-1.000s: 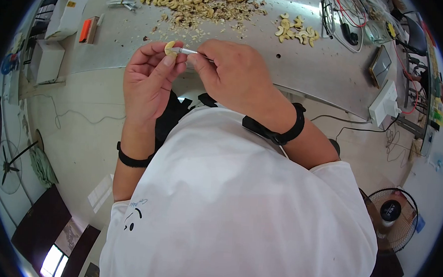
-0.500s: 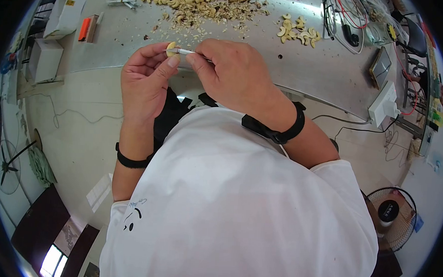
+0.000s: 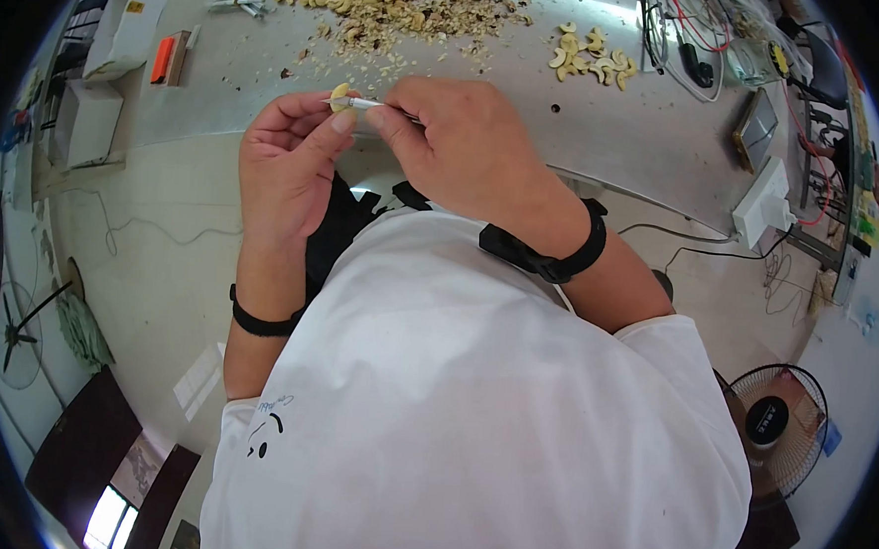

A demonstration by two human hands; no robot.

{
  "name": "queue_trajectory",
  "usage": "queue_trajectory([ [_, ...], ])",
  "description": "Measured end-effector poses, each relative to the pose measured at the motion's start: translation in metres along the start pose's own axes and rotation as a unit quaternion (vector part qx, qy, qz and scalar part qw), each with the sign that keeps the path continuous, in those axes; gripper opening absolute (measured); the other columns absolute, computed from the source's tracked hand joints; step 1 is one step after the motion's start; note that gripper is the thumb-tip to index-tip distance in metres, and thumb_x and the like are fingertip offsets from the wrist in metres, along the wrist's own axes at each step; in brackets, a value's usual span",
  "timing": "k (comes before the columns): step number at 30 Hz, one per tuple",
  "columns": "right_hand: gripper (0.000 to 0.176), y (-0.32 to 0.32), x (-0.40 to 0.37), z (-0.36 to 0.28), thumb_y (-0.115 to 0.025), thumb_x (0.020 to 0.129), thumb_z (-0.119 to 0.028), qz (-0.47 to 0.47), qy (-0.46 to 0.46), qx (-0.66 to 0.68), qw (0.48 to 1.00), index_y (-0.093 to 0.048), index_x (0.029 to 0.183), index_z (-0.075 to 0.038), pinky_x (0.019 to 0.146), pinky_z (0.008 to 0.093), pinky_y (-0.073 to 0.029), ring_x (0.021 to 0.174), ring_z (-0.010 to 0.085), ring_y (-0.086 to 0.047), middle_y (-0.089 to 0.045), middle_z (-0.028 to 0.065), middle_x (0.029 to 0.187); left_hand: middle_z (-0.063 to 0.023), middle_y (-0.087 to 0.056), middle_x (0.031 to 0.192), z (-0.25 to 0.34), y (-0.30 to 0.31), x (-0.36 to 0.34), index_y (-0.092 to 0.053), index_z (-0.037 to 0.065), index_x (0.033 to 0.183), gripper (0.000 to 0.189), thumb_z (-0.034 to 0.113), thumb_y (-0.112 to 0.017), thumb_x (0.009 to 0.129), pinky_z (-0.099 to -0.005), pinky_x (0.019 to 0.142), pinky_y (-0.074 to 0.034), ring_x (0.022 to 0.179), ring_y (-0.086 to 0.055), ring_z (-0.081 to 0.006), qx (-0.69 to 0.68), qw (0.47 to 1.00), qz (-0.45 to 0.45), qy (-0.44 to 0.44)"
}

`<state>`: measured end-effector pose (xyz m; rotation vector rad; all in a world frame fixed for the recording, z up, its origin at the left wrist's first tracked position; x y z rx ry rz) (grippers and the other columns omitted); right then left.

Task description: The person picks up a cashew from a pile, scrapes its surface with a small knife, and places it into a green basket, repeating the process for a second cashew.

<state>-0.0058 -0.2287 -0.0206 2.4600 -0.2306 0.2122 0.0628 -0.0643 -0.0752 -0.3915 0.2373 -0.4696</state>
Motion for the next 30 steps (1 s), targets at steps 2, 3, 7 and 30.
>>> queue_trajectory([
  [2, 0.022, 0.0, -0.001, 0.001, -0.067, 0.096, -0.023, 0.007, -0.005, -0.004, 1.0, -0.069, 0.085, -0.004, 0.058, 0.045, -0.049, 0.064, 0.0371, -0.063, -0.065, 0.0142, 0.071, -0.0135, -0.074, 0.107, -0.002, 0.001, -0.001, -0.067, -0.002, 0.112, 0.021, -0.006, -0.073, 0.092, -0.027, 0.081, -0.06, 0.09, -0.072, -0.0157, -0.002, 1.0, -0.001, 0.005],
  [3, 0.022, 0.001, -0.001, 0.001, -0.067, 0.096, -0.024, 0.013, -0.008, -0.011, 1.0, -0.069, 0.085, -0.005, 0.058, 0.0451, -0.049, 0.064, 0.0371, -0.063, -0.065, 0.0141, 0.071, -0.0134, -0.074, 0.107, -0.002, 0.0, -0.001, -0.067, -0.002, 0.111, 0.02, -0.006, -0.073, 0.093, -0.0271, 0.081, -0.061, 0.09, -0.072, -0.0156, -0.003, 1.0, -0.002, 0.007],
  [7, 0.023, -0.002, -0.003, 0.007, -0.068, 0.096, -0.025, 0.048, -0.013, -0.04, 0.998, -0.068, 0.084, -0.006, 0.057, 0.0456, -0.05, 0.065, 0.037, -0.064, -0.066, 0.0136, 0.072, -0.0141, -0.074, 0.109, -0.002, -0.003, 0.0, -0.068, -0.001, 0.111, 0.018, -0.003, -0.072, 0.094, -0.027, 0.08, -0.061, 0.089, -0.072, -0.0156, -0.043, 0.999, 0.0, 0.019],
  [30, 0.022, 0.011, 0.012, 0.024, -0.075, 0.094, -0.022, 0.004, -0.111, 0.182, 0.977, -0.071, 0.101, -0.001, 0.061, 0.0343, -0.052, 0.067, 0.0172, -0.066, -0.07, 0.0106, 0.077, -0.0135, -0.075, 0.103, -0.005, -0.009, 0.007, -0.065, -0.004, 0.114, 0.022, -0.004, -0.072, 0.093, -0.0284, 0.075, -0.061, 0.084, -0.072, -0.0155, 0.008, 0.998, -0.003, 0.063],
])
Point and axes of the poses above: each hand's wrist, its own x-axis towards the middle knuckle, its own y-axis out of the back of the hand, z = x × y, the point moved 6 cm from there along x, towards the middle knuckle
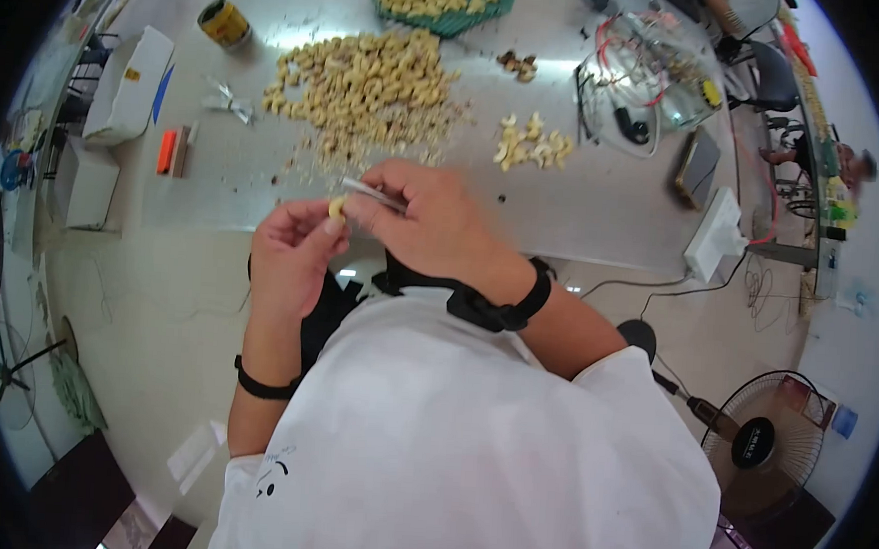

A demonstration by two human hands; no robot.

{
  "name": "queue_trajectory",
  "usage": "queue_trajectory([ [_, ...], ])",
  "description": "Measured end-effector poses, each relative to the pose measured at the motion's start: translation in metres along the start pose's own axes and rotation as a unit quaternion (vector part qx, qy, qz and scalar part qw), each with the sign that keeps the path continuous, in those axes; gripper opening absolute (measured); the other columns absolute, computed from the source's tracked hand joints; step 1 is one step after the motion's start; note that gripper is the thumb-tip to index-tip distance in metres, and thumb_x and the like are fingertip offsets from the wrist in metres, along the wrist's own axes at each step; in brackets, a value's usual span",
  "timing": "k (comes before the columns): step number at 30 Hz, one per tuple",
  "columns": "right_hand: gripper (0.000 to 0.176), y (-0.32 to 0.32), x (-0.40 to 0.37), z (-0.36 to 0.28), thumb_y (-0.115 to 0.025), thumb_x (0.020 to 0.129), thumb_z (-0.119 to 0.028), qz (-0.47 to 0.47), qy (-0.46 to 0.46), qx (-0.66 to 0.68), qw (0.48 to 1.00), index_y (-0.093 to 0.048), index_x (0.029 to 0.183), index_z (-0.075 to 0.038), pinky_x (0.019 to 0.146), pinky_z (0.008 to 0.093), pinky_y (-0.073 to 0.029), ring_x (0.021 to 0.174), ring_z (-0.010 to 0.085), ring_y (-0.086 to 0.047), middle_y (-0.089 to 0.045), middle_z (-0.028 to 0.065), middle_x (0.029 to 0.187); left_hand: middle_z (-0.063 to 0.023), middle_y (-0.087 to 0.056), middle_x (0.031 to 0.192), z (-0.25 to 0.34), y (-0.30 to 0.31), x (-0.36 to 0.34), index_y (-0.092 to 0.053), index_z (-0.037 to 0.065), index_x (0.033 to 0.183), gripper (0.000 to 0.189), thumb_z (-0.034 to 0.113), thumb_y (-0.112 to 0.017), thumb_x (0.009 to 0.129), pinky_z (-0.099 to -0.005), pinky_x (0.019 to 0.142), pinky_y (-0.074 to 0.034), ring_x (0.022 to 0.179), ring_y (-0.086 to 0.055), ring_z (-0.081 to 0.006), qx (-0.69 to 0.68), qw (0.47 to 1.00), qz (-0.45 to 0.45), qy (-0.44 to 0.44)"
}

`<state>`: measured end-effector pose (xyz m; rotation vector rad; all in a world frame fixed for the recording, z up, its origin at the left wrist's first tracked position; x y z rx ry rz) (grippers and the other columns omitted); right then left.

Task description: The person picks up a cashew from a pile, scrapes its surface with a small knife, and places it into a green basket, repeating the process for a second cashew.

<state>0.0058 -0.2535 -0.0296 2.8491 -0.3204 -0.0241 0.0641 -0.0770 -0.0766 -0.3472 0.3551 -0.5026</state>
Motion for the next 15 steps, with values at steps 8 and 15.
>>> queue_trajectory([
  [8, 0.015, -0.003, 0.031, 0.012, -0.074, 0.093, -0.015, -0.082, -0.033, 0.107, 0.99, -0.073, 0.102, -0.001, 0.066, 0.0254, -0.049, 0.074, 0.0065, -0.059, -0.07, 0.0006, 0.084, -0.013, -0.074, 0.103, 0.005, -0.009, 0.015, -0.062, 0.0, 0.116, 0.021, -0.003, -0.069, 0.096, -0.0302, 0.076, -0.063, 0.086, -0.073, -0.0176, -0.024, 0.999, -0.028, -0.004],
  [15, 0.017, 0.075, 0.109, -0.006, -0.077, 0.093, -0.015, 0.13, -0.03, 0.101, 0.986, -0.074, 0.103, -0.002, 0.065, 0.0223, -0.047, 0.073, 0.0041, -0.059, -0.068, -0.0037, 0.082, -0.0179, -0.071, 0.118, 0.018, 0.011, 0.03, -0.059, 0.0, 0.115, 0.018, -0.005, -0.061, 0.099, -0.0323, 0.08, -0.063, 0.092, -0.074, -0.0202, 0.052, 0.998, 0.022, -0.028],
])
Point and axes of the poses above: each hand's wrist, its own x-axis towards the middle knuckle, its own y-axis out of the back of the hand, z = x × y, the point moved 6 cm from there along x, towards the middle knuckle
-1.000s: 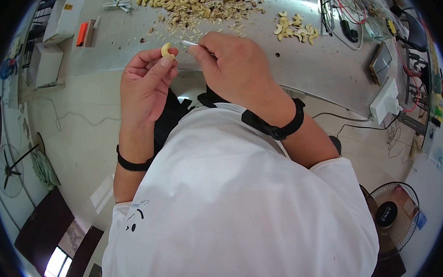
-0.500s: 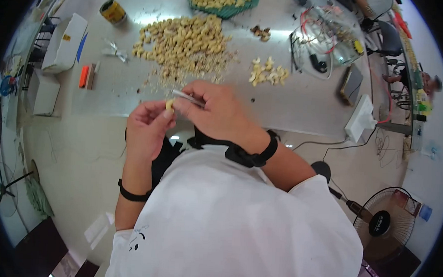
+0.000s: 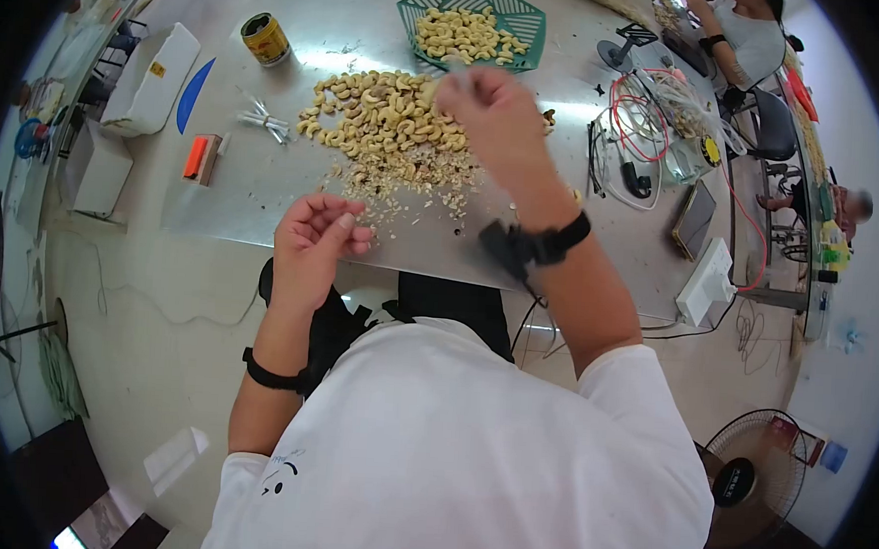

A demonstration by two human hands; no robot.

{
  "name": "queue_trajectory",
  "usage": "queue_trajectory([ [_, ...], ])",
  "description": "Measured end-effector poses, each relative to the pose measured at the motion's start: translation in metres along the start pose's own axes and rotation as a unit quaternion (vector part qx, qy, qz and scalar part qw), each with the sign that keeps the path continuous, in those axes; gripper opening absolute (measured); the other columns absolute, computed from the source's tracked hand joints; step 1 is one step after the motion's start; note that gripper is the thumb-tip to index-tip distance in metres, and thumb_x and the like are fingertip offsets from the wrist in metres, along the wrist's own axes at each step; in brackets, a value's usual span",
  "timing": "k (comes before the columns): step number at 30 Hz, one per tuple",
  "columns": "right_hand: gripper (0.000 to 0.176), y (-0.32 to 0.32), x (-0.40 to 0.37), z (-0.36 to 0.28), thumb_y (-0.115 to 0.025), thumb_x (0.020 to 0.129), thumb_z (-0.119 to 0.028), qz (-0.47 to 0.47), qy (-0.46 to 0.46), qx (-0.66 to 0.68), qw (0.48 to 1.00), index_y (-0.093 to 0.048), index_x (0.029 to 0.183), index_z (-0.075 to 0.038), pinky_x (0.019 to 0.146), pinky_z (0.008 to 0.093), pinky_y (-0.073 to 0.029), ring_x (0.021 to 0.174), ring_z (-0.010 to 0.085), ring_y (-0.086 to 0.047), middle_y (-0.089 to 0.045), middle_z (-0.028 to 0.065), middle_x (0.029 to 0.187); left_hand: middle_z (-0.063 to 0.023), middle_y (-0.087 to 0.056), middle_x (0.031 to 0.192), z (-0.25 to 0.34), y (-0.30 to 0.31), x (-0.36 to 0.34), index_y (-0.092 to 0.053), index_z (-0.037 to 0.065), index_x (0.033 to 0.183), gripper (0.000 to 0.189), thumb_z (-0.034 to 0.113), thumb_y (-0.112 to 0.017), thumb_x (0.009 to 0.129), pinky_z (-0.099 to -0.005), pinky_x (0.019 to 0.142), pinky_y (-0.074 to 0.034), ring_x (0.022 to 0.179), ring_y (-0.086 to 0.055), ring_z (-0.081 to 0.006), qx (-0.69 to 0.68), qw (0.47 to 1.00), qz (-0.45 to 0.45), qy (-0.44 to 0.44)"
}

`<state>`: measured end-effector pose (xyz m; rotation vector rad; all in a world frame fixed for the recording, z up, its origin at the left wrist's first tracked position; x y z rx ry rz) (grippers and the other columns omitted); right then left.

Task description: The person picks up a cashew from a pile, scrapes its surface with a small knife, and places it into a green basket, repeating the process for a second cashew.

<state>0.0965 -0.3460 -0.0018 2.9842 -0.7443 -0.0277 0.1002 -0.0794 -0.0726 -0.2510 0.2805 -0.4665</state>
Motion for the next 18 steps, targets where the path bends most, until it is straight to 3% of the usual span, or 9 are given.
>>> queue_trajectory([
  [4, 0.018, 0.017, 0.045, -0.011, -0.076, 0.093, -0.016, 0.058, 0.11, 0.032, 0.992, -0.074, 0.106, -0.003, 0.066, 0.0223, -0.048, 0.074, 0.0048, -0.061, -0.07, -0.002, 0.084, -0.0203, -0.066, 0.13, 0.005, 0.022, 0.018, -0.06, -0.001, 0.112, 0.018, -0.011, -0.057, 0.097, -0.033, 0.091, -0.06, 0.103, -0.072, -0.0213, -0.038, 0.993, 0.047, -0.101],
  [6, 0.019, 0.002, 0.05, -0.012, -0.075, 0.094, -0.018, 0.027, 0.136, -0.009, 0.99, -0.075, 0.106, -0.003, 0.067, 0.024, -0.049, 0.073, 0.0066, -0.061, -0.07, -0.0003, 0.083, -0.0206, -0.064, 0.134, 0.001, 0.044, 0.032, -0.061, -0.001, 0.109, 0.019, -0.013, -0.057, 0.096, -0.0338, 0.096, -0.058, 0.11, -0.069, -0.0217, 0.011, 0.975, 0.077, -0.208],
  [9, 0.022, -0.04, 0.039, -0.011, -0.075, 0.092, -0.021, -0.109, 0.11, -0.249, 0.956, -0.075, 0.105, -0.003, 0.067, 0.0277, -0.05, 0.072, 0.0104, -0.062, -0.069, 0.0041, 0.08, -0.0189, -0.065, 0.132, -0.007, 0.055, 0.04, -0.064, 0.001, 0.105, 0.024, -0.016, -0.055, 0.091, -0.0357, 0.106, -0.051, 0.12, -0.065, -0.024, 0.076, 0.945, 0.121, -0.294],
  [10, 0.026, -0.052, 0.044, 0.005, -0.074, 0.09, -0.024, -0.135, 0.111, -0.249, 0.953, -0.075, 0.104, -0.002, 0.071, 0.0362, -0.053, 0.073, 0.0223, -0.067, -0.071, 0.0117, 0.081, -0.018, -0.066, 0.129, -0.009, 0.055, 0.04, -0.065, 0.001, 0.104, 0.026, -0.017, -0.053, 0.089, -0.0364, 0.109, -0.048, 0.123, -0.064, -0.0251, 0.096, 0.936, 0.135, -0.31],
  [13, 0.028, -0.086, 0.048, 0.009, -0.071, 0.088, -0.025, -0.151, 0.173, -0.391, 0.891, -0.076, 0.105, -0.002, 0.076, 0.0439, -0.055, 0.078, 0.034, -0.07, -0.073, 0.0173, 0.084, -0.0195, -0.066, 0.126, 0.001, 0.046, 0.036, -0.066, 0.002, 0.099, 0.022, -0.013, -0.061, 0.084, -0.0373, 0.104, -0.051, 0.12, -0.066, -0.0297, 0.237, 0.887, 0.15, -0.368],
  [14, 0.031, -0.092, 0.054, 0.016, -0.072, 0.089, -0.029, -0.169, 0.156, -0.413, 0.881, -0.074, 0.108, -0.004, 0.079, 0.0445, -0.054, 0.086, 0.0378, -0.068, -0.07, 0.0202, 0.093, -0.0185, -0.066, 0.126, 0.002, 0.043, 0.035, -0.066, 0.003, 0.099, 0.021, -0.012, -0.062, 0.084, -0.0343, 0.098, -0.052, 0.118, -0.066, -0.0282, 0.272, 0.879, 0.148, -0.364],
  [16, 0.033, -0.105, 0.068, 0.029, -0.07, 0.088, -0.027, -0.177, 0.165, -0.474, 0.847, -0.075, 0.112, -0.005, 0.087, 0.0463, -0.055, 0.097, 0.0385, -0.069, -0.072, 0.0207, 0.102, -0.0166, -0.066, 0.125, 0.005, 0.039, 0.034, -0.067, 0.003, 0.098, 0.02, -0.011, -0.064, 0.085, -0.0282, 0.086, -0.054, 0.115, -0.067, -0.0253, 0.342, 0.857, 0.144, -0.357],
  [18, 0.034, -0.114, 0.076, 0.039, -0.068, 0.088, -0.025, -0.179, 0.167, -0.518, 0.819, -0.074, 0.115, -0.006, 0.092, 0.0476, -0.055, 0.106, 0.0389, -0.068, -0.072, 0.0208, 0.11, -0.0171, -0.066, 0.125, 0.006, 0.039, 0.034, -0.067, 0.003, 0.096, 0.019, -0.01, -0.066, 0.083, -0.0298, 0.083, -0.055, 0.112, -0.068, -0.0263, 0.338, 0.862, 0.15, -0.346],
])
Point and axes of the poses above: each hand's wrist, its own x-axis towards the middle knuckle, its own y-axis out of the back of the hand, z = x × y, the point moved 6 cm from there along x, towards the middle knuckle
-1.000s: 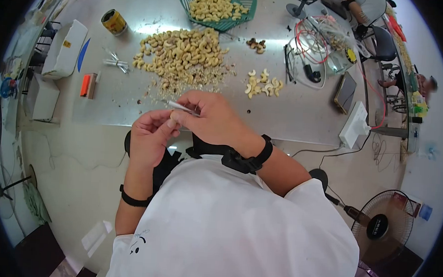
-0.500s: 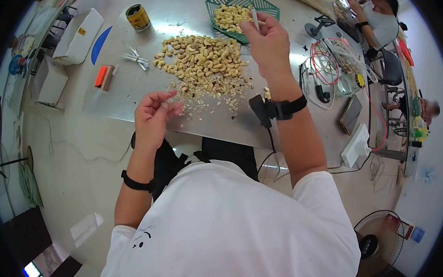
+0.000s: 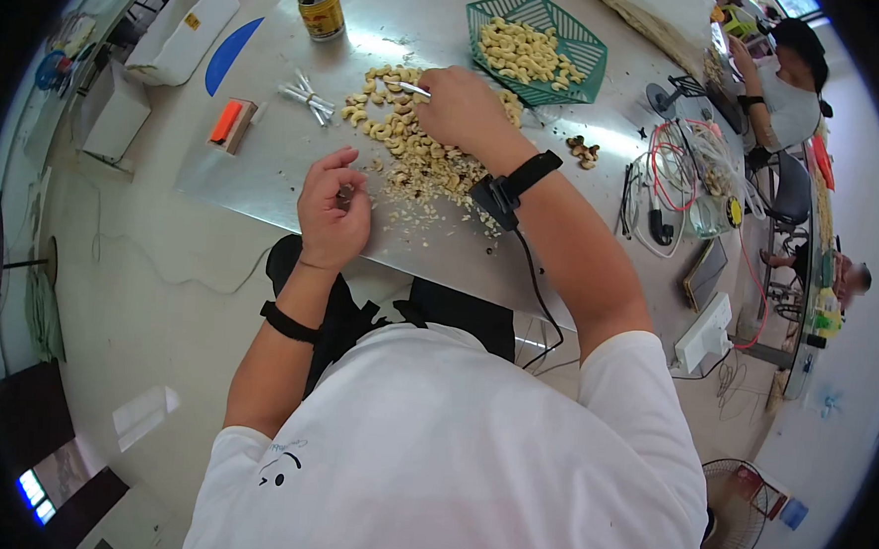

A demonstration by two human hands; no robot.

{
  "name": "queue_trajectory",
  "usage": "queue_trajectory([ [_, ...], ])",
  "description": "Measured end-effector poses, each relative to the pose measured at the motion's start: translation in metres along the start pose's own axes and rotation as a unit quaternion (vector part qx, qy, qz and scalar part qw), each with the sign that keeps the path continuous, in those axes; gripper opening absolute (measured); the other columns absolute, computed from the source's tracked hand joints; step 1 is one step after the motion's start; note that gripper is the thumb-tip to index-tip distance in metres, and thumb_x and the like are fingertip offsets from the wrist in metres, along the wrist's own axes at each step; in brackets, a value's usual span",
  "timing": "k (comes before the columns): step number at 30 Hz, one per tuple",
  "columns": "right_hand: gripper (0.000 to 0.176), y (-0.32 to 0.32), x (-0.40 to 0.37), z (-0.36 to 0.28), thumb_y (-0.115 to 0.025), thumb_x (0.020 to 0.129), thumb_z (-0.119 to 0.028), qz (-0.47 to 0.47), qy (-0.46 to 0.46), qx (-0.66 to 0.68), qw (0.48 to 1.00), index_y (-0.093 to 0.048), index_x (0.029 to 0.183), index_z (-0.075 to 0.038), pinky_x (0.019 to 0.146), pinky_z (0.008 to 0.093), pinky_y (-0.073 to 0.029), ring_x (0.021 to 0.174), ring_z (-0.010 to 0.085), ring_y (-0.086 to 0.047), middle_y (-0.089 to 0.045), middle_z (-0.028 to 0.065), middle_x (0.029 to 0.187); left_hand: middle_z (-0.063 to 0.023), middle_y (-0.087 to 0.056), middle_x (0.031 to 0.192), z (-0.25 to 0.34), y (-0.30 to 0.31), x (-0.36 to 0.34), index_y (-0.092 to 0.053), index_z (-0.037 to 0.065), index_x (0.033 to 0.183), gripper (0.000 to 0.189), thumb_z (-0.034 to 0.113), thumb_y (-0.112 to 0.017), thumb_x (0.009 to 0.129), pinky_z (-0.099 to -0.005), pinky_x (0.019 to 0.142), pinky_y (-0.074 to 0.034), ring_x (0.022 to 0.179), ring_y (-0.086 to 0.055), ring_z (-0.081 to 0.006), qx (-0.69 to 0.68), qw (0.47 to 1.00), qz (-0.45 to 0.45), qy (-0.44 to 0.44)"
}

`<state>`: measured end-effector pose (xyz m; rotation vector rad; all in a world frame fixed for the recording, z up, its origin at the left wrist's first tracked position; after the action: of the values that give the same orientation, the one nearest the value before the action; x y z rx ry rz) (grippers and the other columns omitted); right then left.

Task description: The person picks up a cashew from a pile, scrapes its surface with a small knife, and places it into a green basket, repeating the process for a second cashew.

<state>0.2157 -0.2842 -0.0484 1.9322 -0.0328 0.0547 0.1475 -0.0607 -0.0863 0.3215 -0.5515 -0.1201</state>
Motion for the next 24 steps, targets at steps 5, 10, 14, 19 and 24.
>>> queue_trajectory([
  [5, 0.035, -0.006, 0.007, -0.006, -0.07, 0.086, -0.026, 0.025, 0.001, -0.056, 0.998, -0.074, 0.115, -0.007, 0.094, 0.0456, -0.054, 0.107, 0.0367, -0.066, -0.069, 0.0183, 0.109, -0.0183, -0.067, 0.123, 0.006, 0.002, 0.002, -0.067, 0.003, 0.094, 0.018, -0.009, -0.067, 0.08, -0.0314, 0.081, -0.056, 0.109, -0.069, -0.0288, 0.014, 1.0, 0.009, -0.022],
  [10, 0.036, -0.009, 0.015, -0.009, -0.069, 0.086, -0.024, -0.004, -0.021, -0.097, 0.995, -0.072, 0.116, -0.006, 0.092, 0.0459, -0.055, 0.107, 0.0381, -0.066, -0.068, 0.0202, 0.109, -0.0178, -0.068, 0.12, 0.007, 0.002, 0.002, -0.067, 0.003, 0.093, 0.017, -0.008, -0.067, 0.08, -0.0321, 0.082, -0.056, 0.109, -0.069, -0.0306, 0.012, 0.999, 0.005, -0.036],
  [14, 0.032, -0.009, 0.019, -0.014, -0.067, 0.084, -0.019, -0.004, -0.014, -0.117, 0.993, -0.071, 0.112, -0.004, 0.091, 0.0461, -0.055, 0.107, 0.0398, -0.066, -0.068, 0.0213, 0.109, -0.0161, -0.069, 0.117, 0.007, 0.001, 0.002, -0.067, 0.003, 0.092, 0.016, -0.007, -0.066, 0.08, -0.032, 0.08, -0.056, 0.103, -0.07, -0.0287, 0.01, 0.999, 0.007, -0.036],
  [19, 0.029, -0.009, 0.021, -0.022, -0.065, 0.081, -0.015, -0.019, 0.031, -0.105, 0.994, -0.071, 0.107, -0.004, 0.089, 0.047, -0.055, 0.102, 0.04, -0.068, -0.07, 0.0205, 0.104, -0.0149, -0.07, 0.115, 0.006, 0.001, 0.001, -0.067, 0.003, 0.092, 0.016, -0.007, -0.065, 0.08, -0.0308, 0.077, -0.056, 0.093, -0.071, -0.0247, -0.004, 1.0, -0.001, -0.02],
  [24, 0.029, -0.005, 0.018, -0.026, -0.064, 0.081, -0.014, -0.026, 0.011, -0.087, 0.996, -0.071, 0.107, -0.004, 0.087, 0.0487, -0.056, 0.102, 0.0393, -0.069, -0.072, 0.0202, 0.104, -0.0144, -0.07, 0.113, 0.005, -0.001, 0.002, -0.067, 0.003, 0.093, 0.017, -0.008, -0.065, 0.08, -0.0299, 0.075, -0.056, 0.088, -0.071, -0.0232, -0.007, 1.0, -0.002, -0.02],
])
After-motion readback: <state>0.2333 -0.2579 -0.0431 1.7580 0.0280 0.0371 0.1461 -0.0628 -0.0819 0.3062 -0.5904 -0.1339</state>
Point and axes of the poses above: each hand's wrist, its own x-axis towards the middle knuckle, its own y-axis out of the back of the hand, z = x × y, the point moved 6 cm from there along x, towards the middle knuckle
